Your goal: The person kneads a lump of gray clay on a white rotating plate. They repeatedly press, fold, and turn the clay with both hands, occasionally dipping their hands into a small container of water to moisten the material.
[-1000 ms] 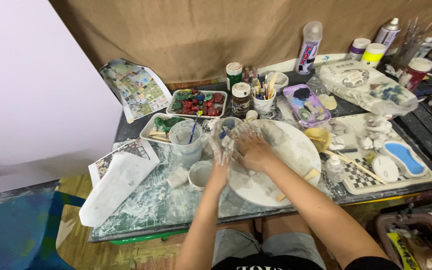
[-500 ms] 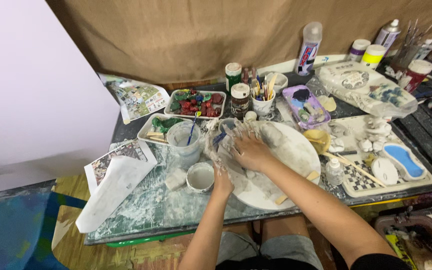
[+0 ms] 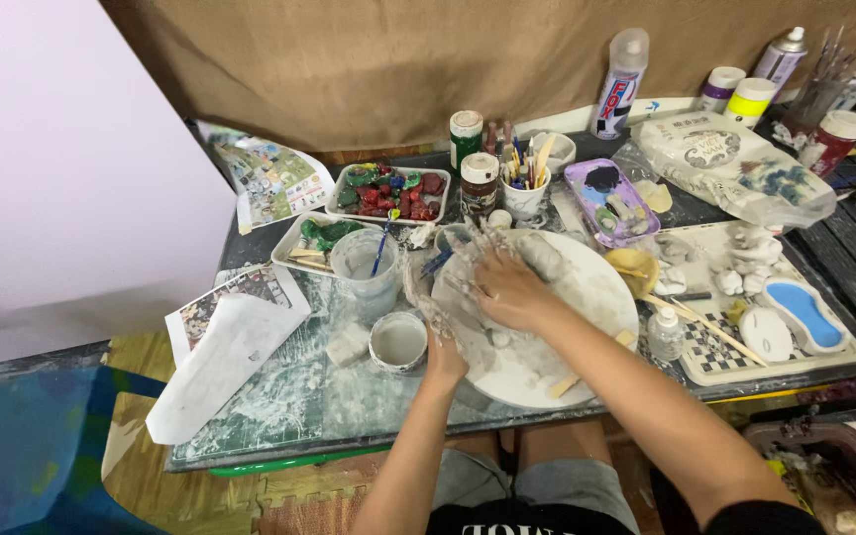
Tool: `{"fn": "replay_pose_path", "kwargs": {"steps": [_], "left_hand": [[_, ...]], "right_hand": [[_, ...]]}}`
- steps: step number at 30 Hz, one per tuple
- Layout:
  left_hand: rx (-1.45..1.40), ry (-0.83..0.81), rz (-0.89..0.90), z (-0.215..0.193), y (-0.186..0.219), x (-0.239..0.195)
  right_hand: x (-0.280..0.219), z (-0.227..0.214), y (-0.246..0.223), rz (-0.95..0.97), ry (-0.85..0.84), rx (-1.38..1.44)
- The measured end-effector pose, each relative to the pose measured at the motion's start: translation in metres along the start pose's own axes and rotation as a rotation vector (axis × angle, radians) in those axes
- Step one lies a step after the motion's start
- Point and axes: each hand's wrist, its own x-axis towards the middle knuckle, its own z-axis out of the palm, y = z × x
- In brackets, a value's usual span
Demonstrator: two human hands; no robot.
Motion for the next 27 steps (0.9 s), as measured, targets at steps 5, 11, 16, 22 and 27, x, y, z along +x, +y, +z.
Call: {"fn": "replay_pose_path", "kwargs": {"steps": [5, 11, 16, 22, 27], "left_hand": [[-0.108, 0.024, 0.028, -0.002, 0.002, 0.005], [-0.681, -0.025, -0.296, -0.001, 0.022, 0.012], [-0.695, 0.002, -0.249, 0.001, 0.015, 0.011], [-0.486, -0.029, -0.477, 0.014, -0.024, -0.016], [-0.279, -0.001, -0.214, 0.006, -0.006, -0.002]], "right_hand": [[-0.015, 0.005, -0.011, -0.106, -0.083, -0.192], [-0.008, 0.001, 0.003, -0.021, -0.057, -0.079], [-0.002, 0.002, -0.02, -0.132, 0.006, 0.04], [-0.033, 0.007, 0.009, -0.11, -0.09, -0.103], [-0.001, 0.004, 0.008, -0.018, -0.061, -0.031]]}}
